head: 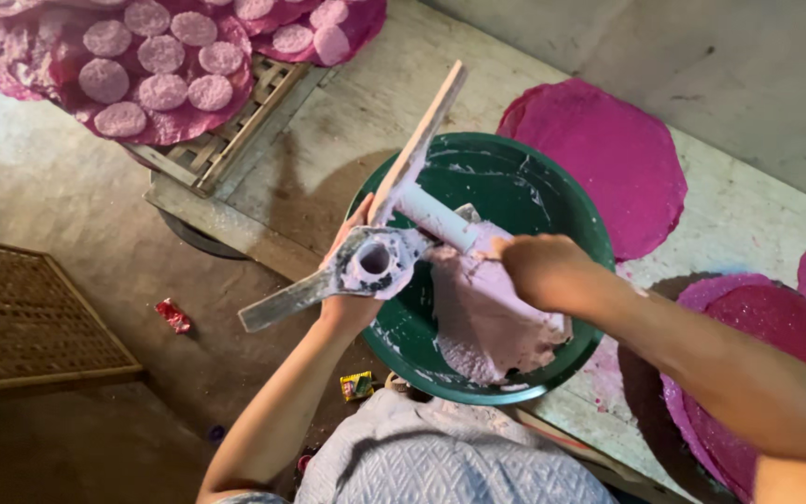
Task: The person uses a handheld press tool to create small pink circles on large circular sheets, refilling the tool with paste from a green bowl using a small wooden stick.
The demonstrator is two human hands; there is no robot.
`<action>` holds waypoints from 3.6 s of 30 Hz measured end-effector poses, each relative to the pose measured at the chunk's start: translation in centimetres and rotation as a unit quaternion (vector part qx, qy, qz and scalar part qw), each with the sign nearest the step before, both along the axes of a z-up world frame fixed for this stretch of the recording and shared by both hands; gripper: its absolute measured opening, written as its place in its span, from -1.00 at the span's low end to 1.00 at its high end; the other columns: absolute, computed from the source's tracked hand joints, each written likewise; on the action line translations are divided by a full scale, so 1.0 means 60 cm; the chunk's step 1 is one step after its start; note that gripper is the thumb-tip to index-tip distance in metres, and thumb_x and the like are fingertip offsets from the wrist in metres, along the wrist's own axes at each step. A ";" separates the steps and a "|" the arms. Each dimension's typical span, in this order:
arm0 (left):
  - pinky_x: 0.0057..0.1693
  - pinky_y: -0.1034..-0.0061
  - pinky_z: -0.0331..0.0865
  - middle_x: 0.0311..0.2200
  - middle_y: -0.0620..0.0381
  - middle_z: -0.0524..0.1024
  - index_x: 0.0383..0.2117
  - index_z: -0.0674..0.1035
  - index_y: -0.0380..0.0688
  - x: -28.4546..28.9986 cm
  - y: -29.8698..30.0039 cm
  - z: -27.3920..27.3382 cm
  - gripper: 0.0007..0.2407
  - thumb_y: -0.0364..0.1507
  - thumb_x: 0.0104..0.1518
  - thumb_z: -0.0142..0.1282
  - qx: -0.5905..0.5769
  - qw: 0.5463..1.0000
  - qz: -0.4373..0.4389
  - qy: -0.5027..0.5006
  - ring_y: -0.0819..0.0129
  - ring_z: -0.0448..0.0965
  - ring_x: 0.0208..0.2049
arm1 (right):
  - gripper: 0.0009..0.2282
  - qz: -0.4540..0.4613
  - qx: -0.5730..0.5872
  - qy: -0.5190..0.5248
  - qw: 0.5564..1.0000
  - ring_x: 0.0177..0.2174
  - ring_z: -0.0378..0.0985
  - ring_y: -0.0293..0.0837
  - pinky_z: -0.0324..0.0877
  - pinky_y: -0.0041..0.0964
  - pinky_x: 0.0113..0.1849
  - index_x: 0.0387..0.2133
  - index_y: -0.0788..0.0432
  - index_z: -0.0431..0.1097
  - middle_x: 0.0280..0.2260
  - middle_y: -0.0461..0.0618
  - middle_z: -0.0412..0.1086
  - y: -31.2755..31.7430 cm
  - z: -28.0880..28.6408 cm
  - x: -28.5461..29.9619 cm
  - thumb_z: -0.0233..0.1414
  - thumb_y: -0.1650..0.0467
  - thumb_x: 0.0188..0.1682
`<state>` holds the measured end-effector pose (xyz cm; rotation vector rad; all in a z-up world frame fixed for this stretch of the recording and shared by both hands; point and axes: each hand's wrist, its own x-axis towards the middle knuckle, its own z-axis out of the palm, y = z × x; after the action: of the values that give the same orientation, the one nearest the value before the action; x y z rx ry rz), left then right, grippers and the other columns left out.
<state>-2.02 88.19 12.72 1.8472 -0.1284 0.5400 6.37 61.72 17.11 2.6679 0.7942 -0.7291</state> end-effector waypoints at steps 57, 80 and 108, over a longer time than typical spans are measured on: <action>-0.19 0.21 0.47 -0.13 -0.07 0.58 0.00 0.53 -0.22 0.049 -0.031 0.022 -0.71 -0.41 0.16 0.07 0.078 0.960 -0.257 0.083 0.16 0.59 -0.23 | -0.76 0.163 0.114 -0.254 0.946 -0.49 0.55 -0.07 0.42 -0.16 -0.49 -0.22 0.01 0.46 -0.41 -0.09 0.44 0.029 0.227 -0.153 0.05 0.37 -0.20; 0.01 0.26 0.46 -0.05 -0.05 0.50 0.22 0.40 -0.31 0.096 -0.030 -0.046 -0.67 -0.45 0.37 -0.12 -0.499 0.749 -0.358 0.249 0.19 0.53 -0.08 | -0.69 0.048 0.140 -0.183 0.972 -0.41 0.60 -0.02 0.47 -0.10 -0.41 -0.10 0.05 0.43 -0.35 -0.04 0.46 0.023 0.270 -0.171 0.01 0.44 -0.15; -0.02 0.21 0.49 0.08 0.04 0.53 0.19 0.43 0.15 0.061 -0.058 0.113 -0.42 -0.19 -0.07 0.27 0.330 0.936 -0.113 -0.034 -0.03 0.59 -0.02 | -0.70 0.028 0.075 -0.125 0.989 -0.37 0.62 0.10 0.51 -0.05 -0.45 -0.05 0.08 0.36 -0.30 0.05 0.43 0.027 0.283 -0.148 -0.04 0.42 -0.09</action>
<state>1.64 84.68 19.48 2.4216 -0.6258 0.4250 -2.53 63.33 34.06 2.7816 0.8818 -0.3219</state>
